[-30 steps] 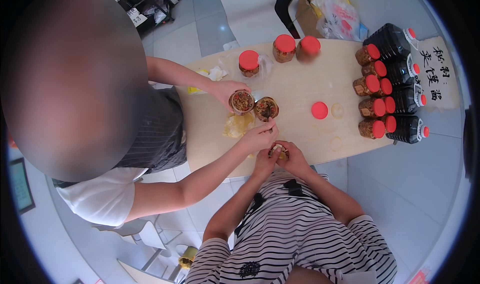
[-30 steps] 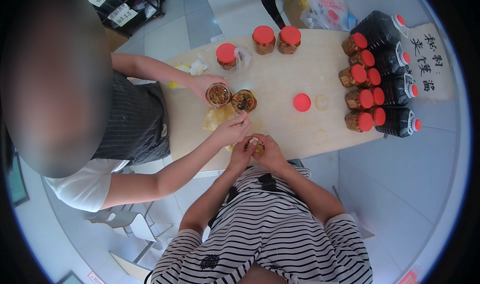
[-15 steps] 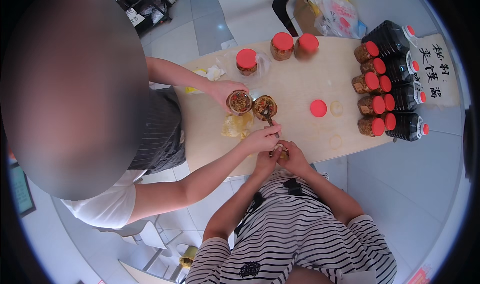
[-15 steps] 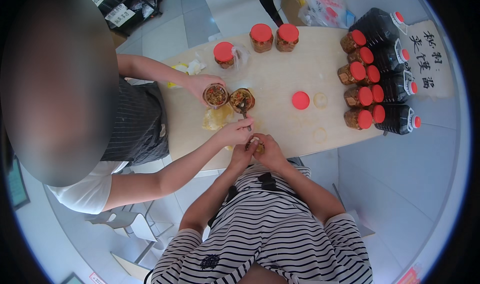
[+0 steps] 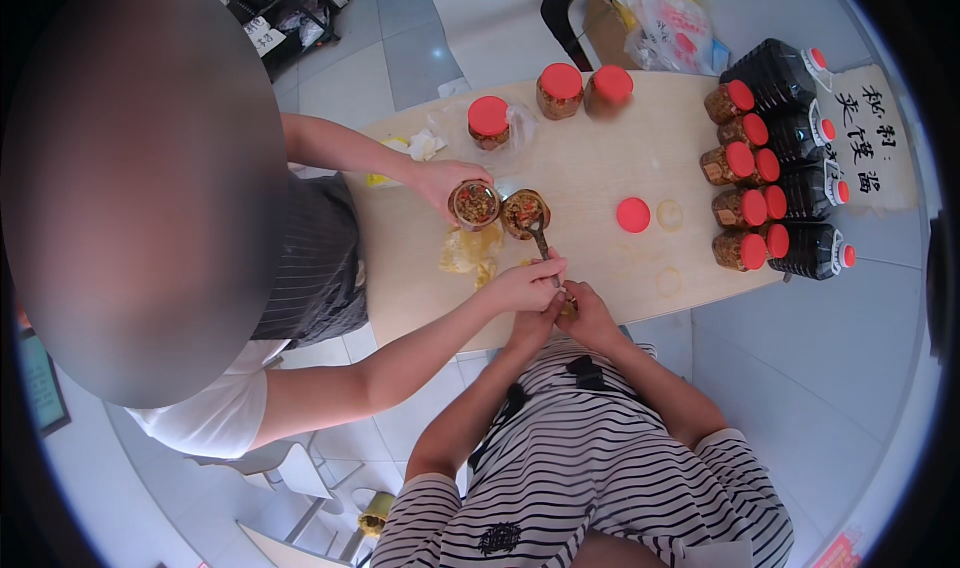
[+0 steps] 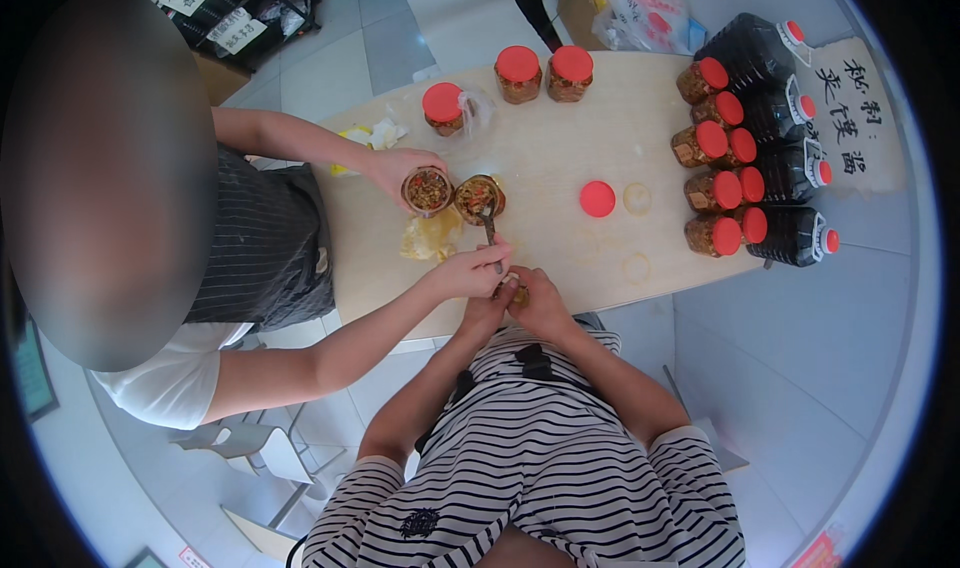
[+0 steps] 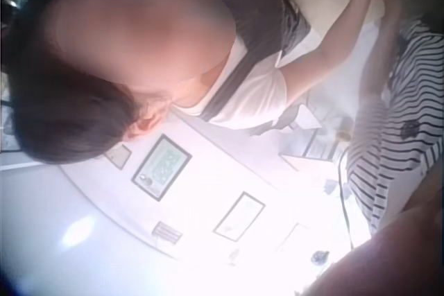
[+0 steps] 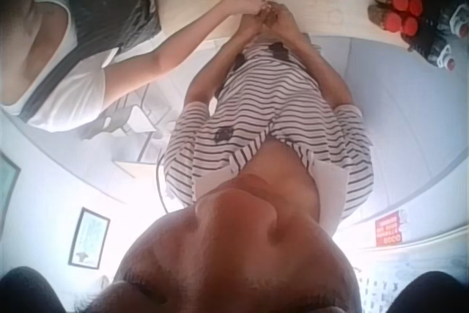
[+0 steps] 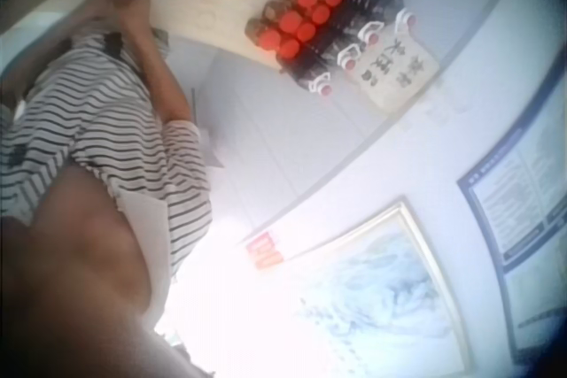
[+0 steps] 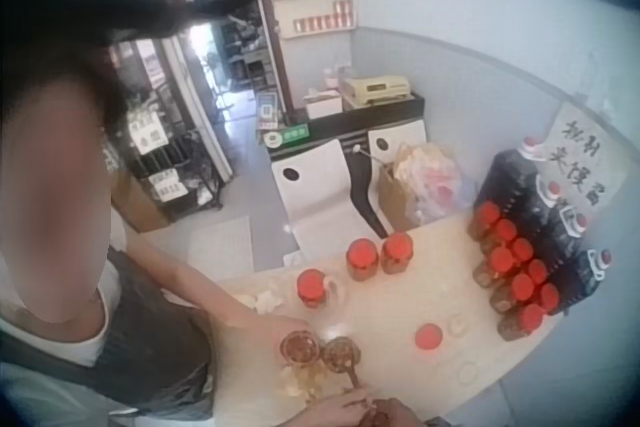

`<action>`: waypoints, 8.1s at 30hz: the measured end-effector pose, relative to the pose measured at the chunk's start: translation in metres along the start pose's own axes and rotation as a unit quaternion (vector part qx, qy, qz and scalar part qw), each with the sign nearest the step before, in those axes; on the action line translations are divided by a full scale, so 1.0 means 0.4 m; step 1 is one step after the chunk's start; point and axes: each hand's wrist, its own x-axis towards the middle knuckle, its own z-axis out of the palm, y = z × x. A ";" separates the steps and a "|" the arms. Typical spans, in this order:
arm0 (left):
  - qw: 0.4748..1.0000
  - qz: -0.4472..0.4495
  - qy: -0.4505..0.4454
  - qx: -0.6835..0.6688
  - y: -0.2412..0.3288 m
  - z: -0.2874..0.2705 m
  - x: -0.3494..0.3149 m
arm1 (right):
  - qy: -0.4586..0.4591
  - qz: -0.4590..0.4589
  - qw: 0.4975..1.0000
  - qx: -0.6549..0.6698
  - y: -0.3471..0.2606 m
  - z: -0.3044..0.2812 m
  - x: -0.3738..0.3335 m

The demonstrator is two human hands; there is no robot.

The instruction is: The person fills small glass jars with a chunky reddish-brown food substance using a spoon. They work alongside another person at a table, filling jars, placing lids on them, and arranging the finished jars in rows.

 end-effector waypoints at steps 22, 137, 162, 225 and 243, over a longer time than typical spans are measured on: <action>0.987 -0.116 0.090 -0.062 -0.023 0.027 -0.017 | 0.009 -0.018 0.999 0.038 0.033 0.016 -0.003; 0.969 -0.188 0.137 -0.083 -0.077 -0.046 -0.030 | 0.224 -0.271 0.923 -0.157 -0.085 -0.175 0.336; 0.953 -0.181 0.194 -0.145 -0.167 -0.134 -0.137 | 0.096 -0.265 0.949 -0.144 -0.125 0.063 0.289; 0.977 -0.178 0.120 0.015 -0.104 -0.084 -0.079 | 0.071 0.291 0.949 0.098 0.486 -0.529 0.235; 0.974 -0.155 0.162 -0.029 -0.174 -0.144 -0.134 | 0.027 -0.309 0.949 0.058 -0.264 -0.035 0.302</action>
